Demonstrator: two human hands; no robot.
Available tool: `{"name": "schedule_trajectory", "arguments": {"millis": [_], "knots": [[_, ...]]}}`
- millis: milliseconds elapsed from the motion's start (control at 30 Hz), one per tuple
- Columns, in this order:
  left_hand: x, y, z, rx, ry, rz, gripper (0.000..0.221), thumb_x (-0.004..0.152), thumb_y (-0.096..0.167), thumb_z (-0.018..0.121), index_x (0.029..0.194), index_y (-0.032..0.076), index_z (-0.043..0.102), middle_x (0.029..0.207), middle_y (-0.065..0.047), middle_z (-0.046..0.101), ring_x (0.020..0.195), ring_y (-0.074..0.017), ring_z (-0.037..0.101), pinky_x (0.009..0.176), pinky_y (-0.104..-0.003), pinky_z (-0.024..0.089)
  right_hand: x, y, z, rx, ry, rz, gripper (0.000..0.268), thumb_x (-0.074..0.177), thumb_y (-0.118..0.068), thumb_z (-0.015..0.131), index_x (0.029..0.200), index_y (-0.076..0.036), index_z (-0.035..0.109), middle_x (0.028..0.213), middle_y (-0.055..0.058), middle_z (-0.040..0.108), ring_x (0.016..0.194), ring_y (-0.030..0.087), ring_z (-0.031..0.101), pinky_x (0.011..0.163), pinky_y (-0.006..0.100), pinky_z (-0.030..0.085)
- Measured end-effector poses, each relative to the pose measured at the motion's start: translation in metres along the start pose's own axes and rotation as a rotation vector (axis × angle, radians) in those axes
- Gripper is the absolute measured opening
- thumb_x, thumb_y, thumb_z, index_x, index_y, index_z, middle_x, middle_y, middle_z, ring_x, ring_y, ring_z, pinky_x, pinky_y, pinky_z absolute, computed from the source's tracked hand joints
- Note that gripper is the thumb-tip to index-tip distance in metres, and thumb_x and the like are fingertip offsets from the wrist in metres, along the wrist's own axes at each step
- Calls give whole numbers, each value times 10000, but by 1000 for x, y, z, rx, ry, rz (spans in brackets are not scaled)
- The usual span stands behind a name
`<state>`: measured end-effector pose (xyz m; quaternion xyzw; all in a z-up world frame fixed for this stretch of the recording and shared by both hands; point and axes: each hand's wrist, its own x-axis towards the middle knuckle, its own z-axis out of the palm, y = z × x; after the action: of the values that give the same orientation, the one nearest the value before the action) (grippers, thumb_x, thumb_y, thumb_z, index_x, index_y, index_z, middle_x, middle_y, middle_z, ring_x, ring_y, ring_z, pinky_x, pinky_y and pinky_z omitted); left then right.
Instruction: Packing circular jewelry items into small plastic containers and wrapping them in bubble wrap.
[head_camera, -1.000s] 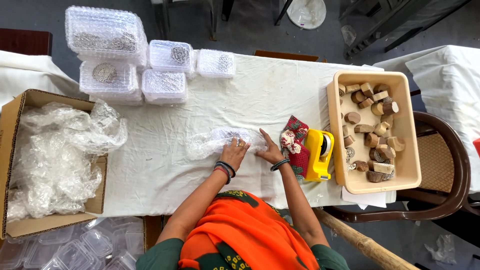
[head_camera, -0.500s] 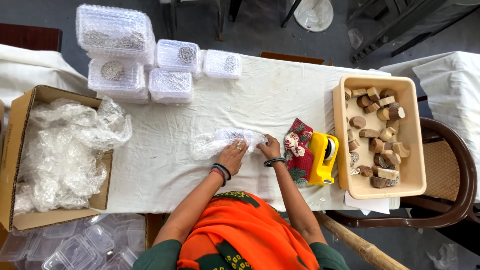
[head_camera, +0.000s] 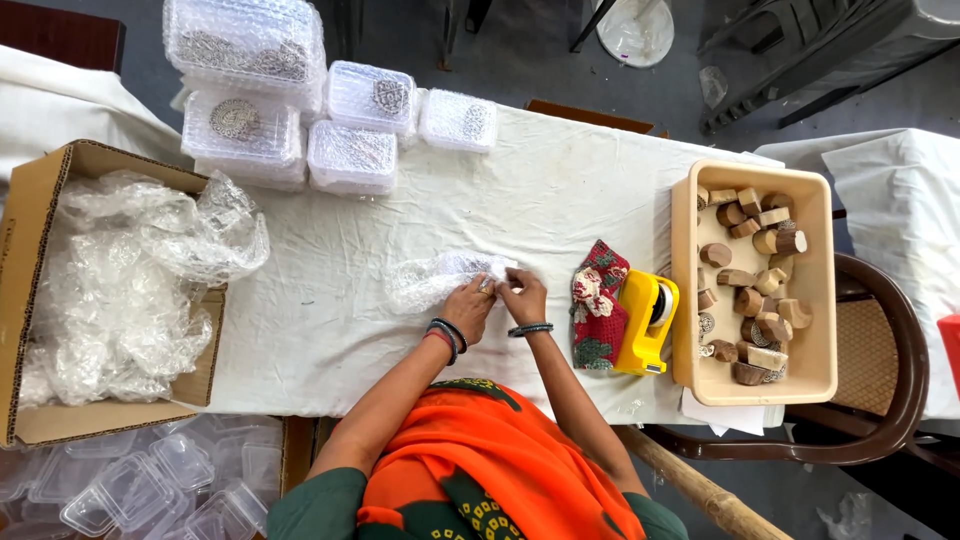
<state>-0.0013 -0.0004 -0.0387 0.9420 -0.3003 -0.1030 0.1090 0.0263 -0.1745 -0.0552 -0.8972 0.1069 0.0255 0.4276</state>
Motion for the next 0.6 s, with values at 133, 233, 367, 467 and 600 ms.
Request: {"name": "schedule_trajectory", "arguments": {"millis": [133,233,367,467,600], "knots": [[5,-23,51,-298,234,-23,664,800,127,636,1447,77,499,1553,-63,442,1446,-222,547,1085,-363,532,-10,4,-2,456,-146,165,330,921,-81,663,1234,21,691,1191,153,720,1006,195,725,831,331,647],[-1,-30,-16,-665,125,-296,753,822,156,657,1523,71,395,1587,-54,418,1191,-247,635,957,-423,570,-11,15,-1,592,-222,213,373,948,-39,540,1296,16,664,1224,136,720,1089,196,716,897,327,632],[-12,-28,-78,-597,33,-167,828,804,121,651,1579,185,367,1676,-15,315,1160,-250,617,906,-402,583,-29,7,20,372,-246,18,459,918,-8,522,1361,29,636,1223,194,727,1092,268,710,930,367,604],[-12,-26,-29,-430,81,-67,719,855,93,634,1533,148,400,1608,39,393,1330,-212,543,887,-379,576,-55,-14,44,-393,-160,-282,526,864,25,565,1387,-6,611,1272,220,711,1102,391,674,971,444,552],[-11,-30,6,-341,275,-20,630,855,10,569,1469,95,452,1597,8,443,1395,-184,518,1006,-316,546,-55,-9,52,-757,112,-702,681,719,-43,613,1364,132,478,1351,362,636,1165,445,649,985,425,547]]}}
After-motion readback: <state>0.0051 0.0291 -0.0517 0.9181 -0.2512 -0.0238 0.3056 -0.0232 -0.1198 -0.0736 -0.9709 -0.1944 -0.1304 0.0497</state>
